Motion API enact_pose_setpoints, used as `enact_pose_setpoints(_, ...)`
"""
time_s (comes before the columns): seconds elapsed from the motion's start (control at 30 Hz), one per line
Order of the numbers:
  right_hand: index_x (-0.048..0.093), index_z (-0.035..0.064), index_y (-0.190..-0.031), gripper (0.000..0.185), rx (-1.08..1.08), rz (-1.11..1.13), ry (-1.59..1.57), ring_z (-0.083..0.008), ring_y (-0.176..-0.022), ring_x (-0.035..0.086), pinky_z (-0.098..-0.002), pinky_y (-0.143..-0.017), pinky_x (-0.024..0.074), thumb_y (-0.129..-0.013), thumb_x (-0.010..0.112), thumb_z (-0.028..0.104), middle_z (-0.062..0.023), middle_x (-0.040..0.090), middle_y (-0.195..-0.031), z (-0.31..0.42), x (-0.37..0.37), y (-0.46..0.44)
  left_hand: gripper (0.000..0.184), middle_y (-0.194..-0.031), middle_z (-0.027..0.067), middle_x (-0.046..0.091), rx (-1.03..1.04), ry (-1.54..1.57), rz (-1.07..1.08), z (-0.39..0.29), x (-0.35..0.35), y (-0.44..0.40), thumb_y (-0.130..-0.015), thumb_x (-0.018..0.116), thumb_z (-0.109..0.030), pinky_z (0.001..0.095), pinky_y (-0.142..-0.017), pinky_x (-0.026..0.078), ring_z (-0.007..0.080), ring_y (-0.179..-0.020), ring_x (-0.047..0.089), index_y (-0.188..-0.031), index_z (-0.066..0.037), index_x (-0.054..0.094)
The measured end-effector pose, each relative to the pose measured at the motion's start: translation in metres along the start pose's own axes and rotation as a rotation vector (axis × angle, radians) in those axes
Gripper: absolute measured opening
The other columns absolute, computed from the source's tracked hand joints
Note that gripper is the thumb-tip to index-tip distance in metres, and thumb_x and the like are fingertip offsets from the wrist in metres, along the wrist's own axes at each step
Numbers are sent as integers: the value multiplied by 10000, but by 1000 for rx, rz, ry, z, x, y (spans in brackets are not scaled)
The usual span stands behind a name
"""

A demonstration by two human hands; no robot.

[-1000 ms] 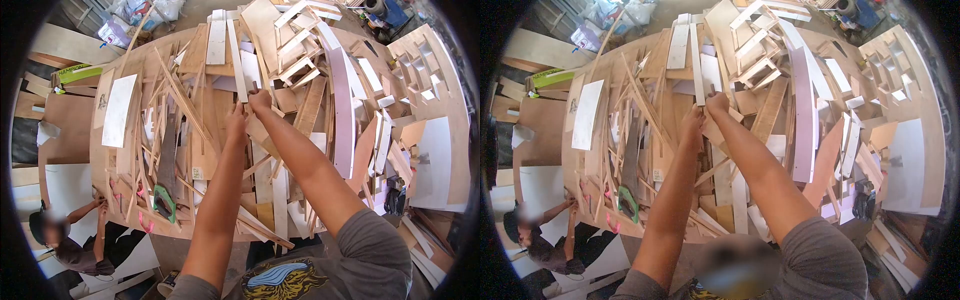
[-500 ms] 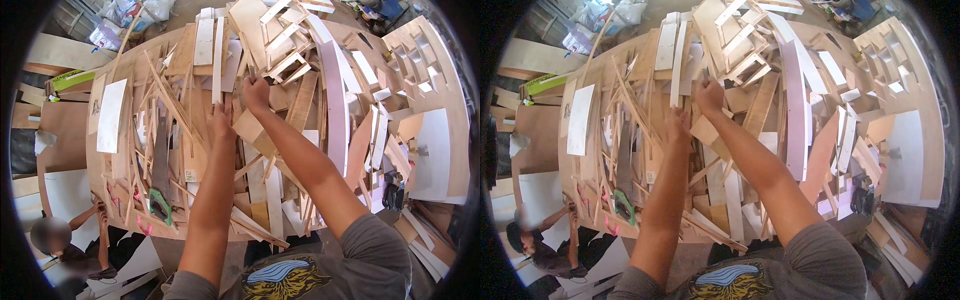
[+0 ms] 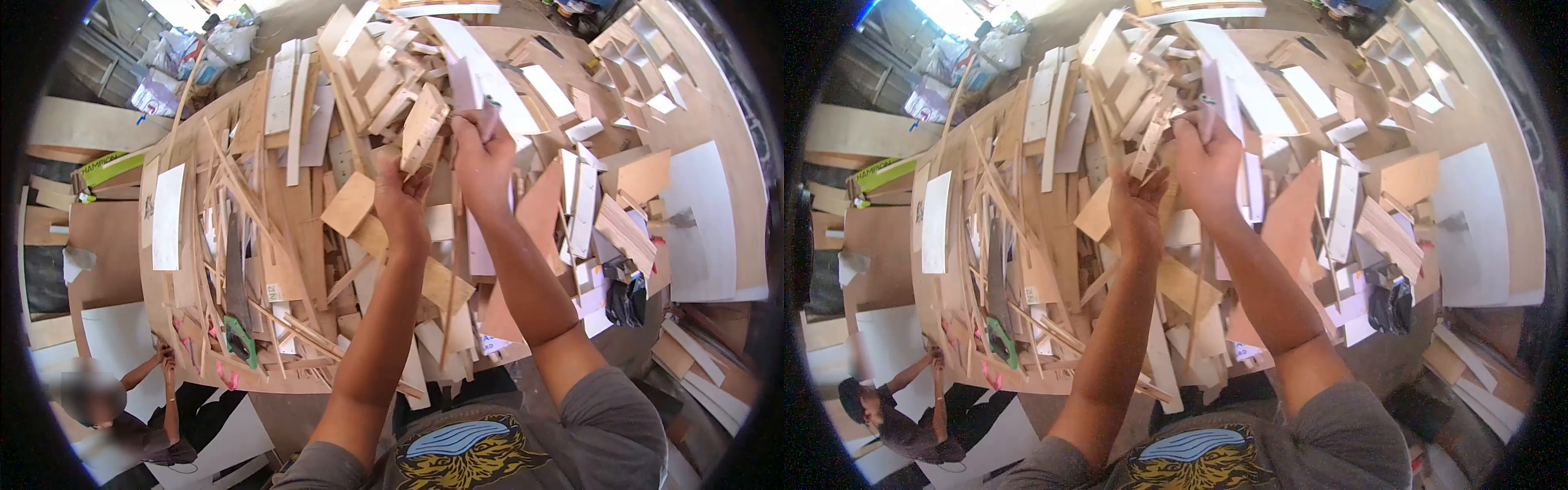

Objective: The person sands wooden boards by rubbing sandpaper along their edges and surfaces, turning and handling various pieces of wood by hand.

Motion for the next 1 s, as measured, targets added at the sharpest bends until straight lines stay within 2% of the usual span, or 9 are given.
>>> enact_pose_setpoints(0.07, 696, -19, -929, 145, -25, -63, 72, -77, -677, 526, -284, -623, 450, -968, 638, 108, 11, 608, -727, 24, -51, 0, 364, -1202, 141, 686, -53, 58, 61, 13, 49, 29, -1066, 568, -270, 381, -906, 562, 265, -993, 714, -1314, -6, 532)
enact_pose_setpoints(0.23, 670, -6, -904, 155, -185, -187, 333, -83, -548, 529, -271, -505, 418, -988, 650, 123, 19, 595, -705, 34, -188, -18, 409, -1179, 97, 673, -239, -81, 285, 110, 126, 83, -1074, 550, -238, 320, -883, 550, 159, -1003, 661, -1388, 23, 571)
enact_pose_setpoints(0.3, 660, -17, -893, 173, -226, -222, 545, -97, -577, 545, -299, -526, 423, -991, 647, 126, 15, 590, -701, 25, -238, -27, 445, -1170, 69, 680, -333, -253, 342, 173, 134, 96, -1101, 482, -331, 327, -903, 534, 148, -987, 653, -1395, -12, 585)
enact_pose_setpoints(0.47, 668, -9, -939, 170, -330, -185, 888, -337, -569, 585, -424, -571, 464, -974, 638, 155, -208, 621, -690, -3, -332, -39, 547, -1042, 9, 681, -700, -37, 452, 283, 168, 137, -1090, 391, -554, 334, -863, 527, 143, -928, 656, -1259, -93, 632)
enact_pose_setpoints(0.53, 667, -2, -937, 169, -198, -157, 913, -361, -584, 600, -436, -574, 471, -962, 654, 165, -208, 630, -698, -20, -354, -38, 555, -896, -43, 631, -830, -125, 358, 307, 175, 152, -1090, 341, -603, 302, -773, 503, 112, -819, 611, -1112, -145, 654)
enact_pose_setpoints(0.67, 674, 24, -941, 164, -132, -75, 930, -392, -645, 650, -462, -608, 500, -936, 691, 186, -210, 654, -735, -46, -377, -24, 483, -735, -67, 521, -746, -364, 325, 370, 163, 150, -1114, 373, -523, 257, -604, 399, 59, -647, 468, -1024, -140, 652)
enact_pose_setpoints(0.8, 692, 38, -963, 194, -35, 8, 1033, -400, -662, 673, -476, -623, 509, -937, 699, 230, -202, 679, -746, -87, -388, -11, 284, -1021, 14, 697, -524, -504, 186, 375, 136, 135, -1083, 546, -243, 270, -718, 461, 101, -840, 597, -1164, -20, 702)
enact_pose_setpoints(0.9, 707, 44, -993, 214, 17, 54, 1019, -399, -671, 679, -470, -635, 520, -964, 674, 253, -196, 687, -748, -101, -375, 0, 217, -864, -28, 595, -501, -414, 106, 338, 127, 135, -1079, 512, -229, 243, -687, 409, 79, -792, 536, -1063, -82, 671)
enact_pose_setpoints(1.0, 706, 37, -1028, 199, 66, 109, 894, -383, -681, 680, -453, -644, 524, -984, 654, 224, -204, 688, -771, -81, -326, 6, 211, -977, -8, 628, -401, -273, 10, 285, 129, 131, -1073, 530, -199, 245, -769, 438, 77, -908, 567, -1118, -56, 677)
Point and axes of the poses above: each hand's wrist, its own y-axis away from the middle knuckle, its own x-axis out of the palm, z = x × y, the point moved 6 cm from there along -y, towards the middle knuckle
